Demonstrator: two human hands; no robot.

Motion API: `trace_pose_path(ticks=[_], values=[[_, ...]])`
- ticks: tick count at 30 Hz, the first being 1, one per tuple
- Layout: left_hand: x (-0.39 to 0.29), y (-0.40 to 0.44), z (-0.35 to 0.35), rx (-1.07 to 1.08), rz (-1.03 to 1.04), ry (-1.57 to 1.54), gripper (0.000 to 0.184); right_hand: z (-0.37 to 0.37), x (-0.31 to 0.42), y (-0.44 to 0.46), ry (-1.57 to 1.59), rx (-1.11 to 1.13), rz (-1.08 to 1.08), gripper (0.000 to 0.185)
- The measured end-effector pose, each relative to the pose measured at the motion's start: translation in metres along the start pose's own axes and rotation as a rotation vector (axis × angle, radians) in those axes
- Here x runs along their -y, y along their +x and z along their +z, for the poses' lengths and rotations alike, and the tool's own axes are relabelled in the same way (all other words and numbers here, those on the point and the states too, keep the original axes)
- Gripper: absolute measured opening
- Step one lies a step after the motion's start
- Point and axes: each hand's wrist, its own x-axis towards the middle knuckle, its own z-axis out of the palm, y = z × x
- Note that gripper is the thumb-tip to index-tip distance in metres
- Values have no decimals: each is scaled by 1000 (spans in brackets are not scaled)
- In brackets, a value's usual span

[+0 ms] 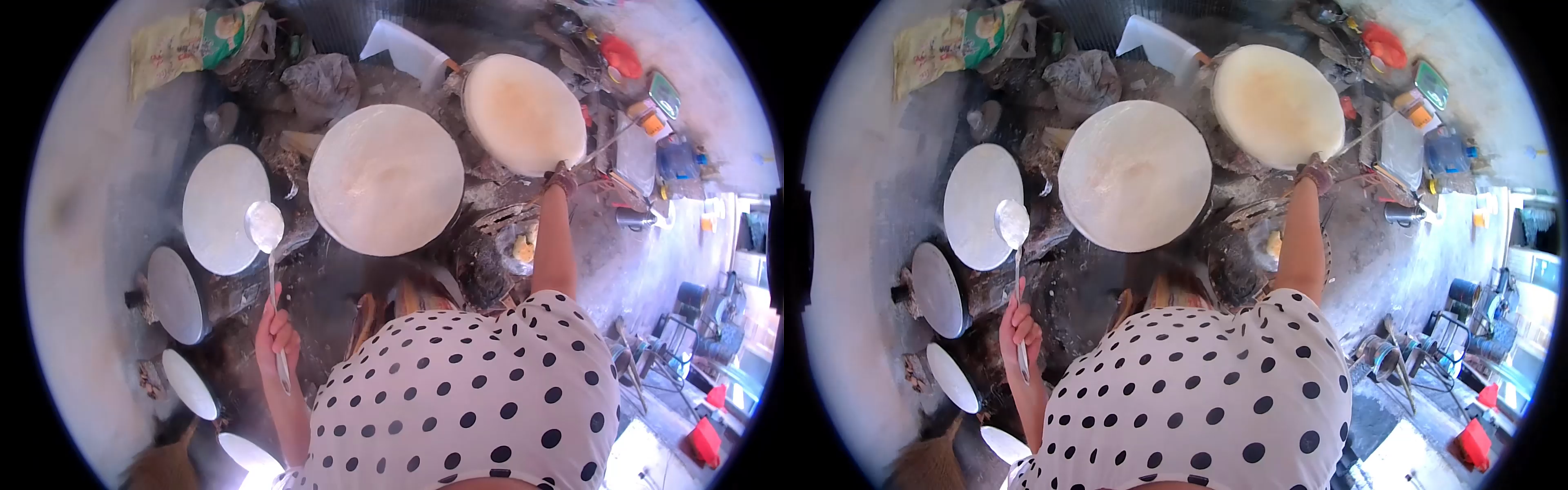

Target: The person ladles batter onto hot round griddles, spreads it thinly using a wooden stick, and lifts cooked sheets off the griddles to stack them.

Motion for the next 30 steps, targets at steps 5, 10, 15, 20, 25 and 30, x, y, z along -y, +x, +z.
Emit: trace_pose_path(ticks=[5,10,15,20,25,30], values=[[-5,-27,-17,16,-26,-311,42,-7,0,-125,-903,-332,-586,41],[12,-84,-31,-46,261,167,44,64,-54,-180,-322,546,-598,58],[24,-100,-62,-217,186,85,39,46,10,-259,-473,679,-941,77],[37,-129,-126,-215,75,-99,34,106,-26,-190,-163,717,-740,60],[34,-181,-181,-266,160,-149,33,138,-39,-299,398,636,-269,59],[11,-219,-250,-281,125,-352,26,187,45,-491,-235,468,-332,68]])
